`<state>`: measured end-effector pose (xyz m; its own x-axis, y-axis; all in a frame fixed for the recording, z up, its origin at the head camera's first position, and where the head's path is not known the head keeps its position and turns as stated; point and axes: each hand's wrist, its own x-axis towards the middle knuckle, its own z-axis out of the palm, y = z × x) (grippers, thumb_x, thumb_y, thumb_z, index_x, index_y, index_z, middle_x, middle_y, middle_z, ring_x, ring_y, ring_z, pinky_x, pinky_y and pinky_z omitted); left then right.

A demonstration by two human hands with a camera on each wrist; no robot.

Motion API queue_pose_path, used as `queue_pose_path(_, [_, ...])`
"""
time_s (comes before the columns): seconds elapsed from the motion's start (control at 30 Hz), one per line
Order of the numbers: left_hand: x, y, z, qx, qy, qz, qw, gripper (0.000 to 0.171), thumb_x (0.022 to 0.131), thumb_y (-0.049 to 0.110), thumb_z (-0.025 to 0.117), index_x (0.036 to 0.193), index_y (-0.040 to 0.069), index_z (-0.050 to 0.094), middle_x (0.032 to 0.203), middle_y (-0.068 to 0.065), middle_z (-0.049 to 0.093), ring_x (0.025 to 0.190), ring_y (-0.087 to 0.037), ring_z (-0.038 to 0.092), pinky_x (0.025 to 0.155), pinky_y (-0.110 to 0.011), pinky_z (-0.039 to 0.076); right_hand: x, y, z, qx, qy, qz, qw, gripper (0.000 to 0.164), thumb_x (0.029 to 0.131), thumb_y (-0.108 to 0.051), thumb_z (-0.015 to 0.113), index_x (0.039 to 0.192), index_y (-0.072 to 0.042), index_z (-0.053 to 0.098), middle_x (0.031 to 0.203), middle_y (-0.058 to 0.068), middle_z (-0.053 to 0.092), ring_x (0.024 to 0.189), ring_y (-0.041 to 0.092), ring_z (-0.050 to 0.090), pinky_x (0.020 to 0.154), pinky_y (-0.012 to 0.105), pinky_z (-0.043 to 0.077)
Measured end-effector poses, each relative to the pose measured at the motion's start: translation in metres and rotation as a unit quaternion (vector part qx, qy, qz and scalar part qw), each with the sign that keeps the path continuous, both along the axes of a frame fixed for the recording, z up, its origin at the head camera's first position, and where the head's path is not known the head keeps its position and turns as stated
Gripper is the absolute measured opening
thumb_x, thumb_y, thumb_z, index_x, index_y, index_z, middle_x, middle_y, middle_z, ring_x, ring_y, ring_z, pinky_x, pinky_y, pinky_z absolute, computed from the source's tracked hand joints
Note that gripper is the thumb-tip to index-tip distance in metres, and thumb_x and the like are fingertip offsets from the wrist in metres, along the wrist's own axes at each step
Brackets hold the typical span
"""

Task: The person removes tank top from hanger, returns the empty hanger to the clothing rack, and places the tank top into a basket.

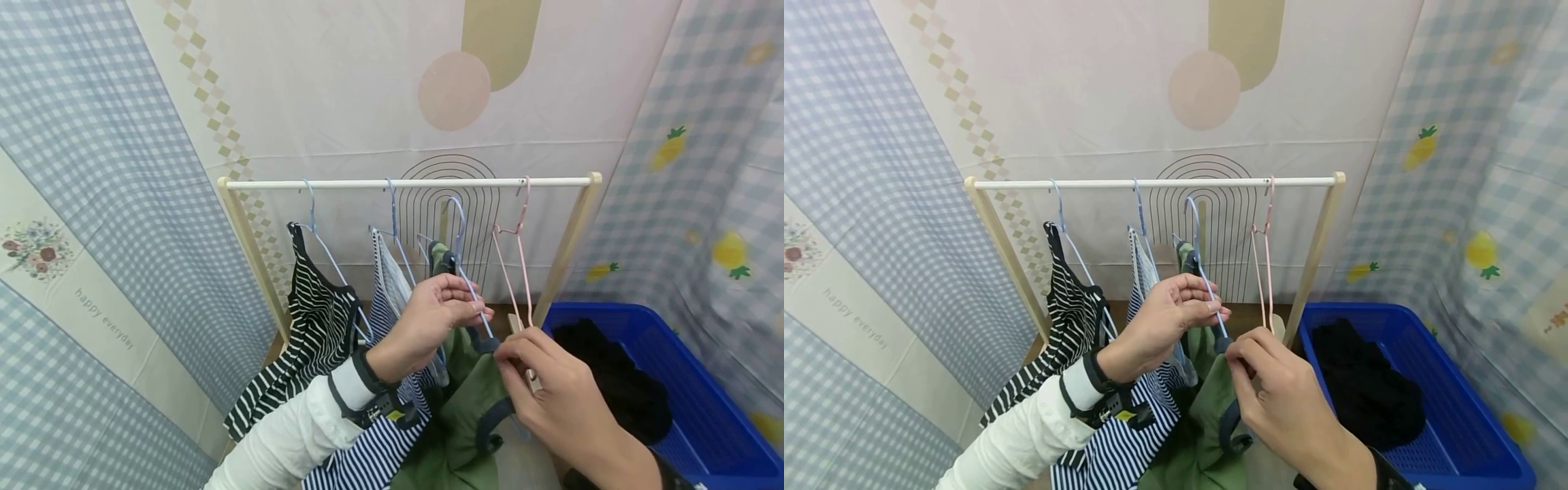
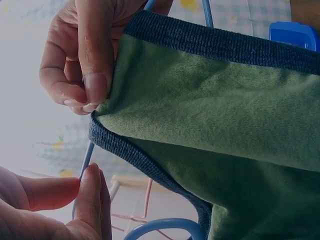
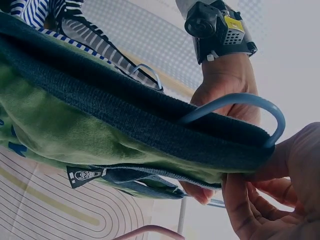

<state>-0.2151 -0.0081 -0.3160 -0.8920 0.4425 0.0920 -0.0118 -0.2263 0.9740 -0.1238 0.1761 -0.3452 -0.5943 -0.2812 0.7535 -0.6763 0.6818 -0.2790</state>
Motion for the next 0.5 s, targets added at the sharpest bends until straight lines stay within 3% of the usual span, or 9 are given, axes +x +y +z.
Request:
queue_pose_path(0.17, [-0.0026,-0.0023,-0.0021,0.010,0.009,-0.008,0.9999,0.026,0.101,-0.010,0.059,0.127,-0.010,0.057,0.099,-0.005,0.069,0.090,-0.009,0.075,0.089,-0.023,0.066,-0.0015,-0.0001,-0.0009,0.001,0.006,0.008,1.000,0.036,0.079,0.015,0.079,0.095,-0.016,0.072,0.099,-0.010,0.066,0.077,-0.005,0.052,0.063,0.007,0.043])
queue_pose_path(0.37, [-0.0037,-0.0056,-0.0042,0.003,0.013,-0.006,0.9999,0.030,0.102,-0.009,0.060,0.131,-0.010,0.056,0.106,-0.012,0.071,0.094,-0.010,0.076,0.091,-0.026,0.066,-0.0010,0.0005,-0.0036,0.002,0.005,0.014,1.000,0.041,0.076,0.017,0.081,0.097,-0.017,0.072,0.099,-0.009,0.067,0.076,-0.005,0.051,0.061,0.007,0.040])
queue_pose_path(0.5, [-0.0036,-0.0065,-0.0041,0.000,0.012,-0.010,0.9999,0.033,0.102,-0.008,0.060,0.134,-0.012,0.054,0.106,-0.010,0.070,0.094,-0.010,0.076,0.091,-0.025,0.066,0.0011,0.0016,-0.0047,0.010,0.005,0.009,1.000,0.041,0.077,0.016,0.083,0.099,-0.017,0.073,0.100,-0.010,0.066,0.076,-0.005,0.051,0.061,0.006,0.039])
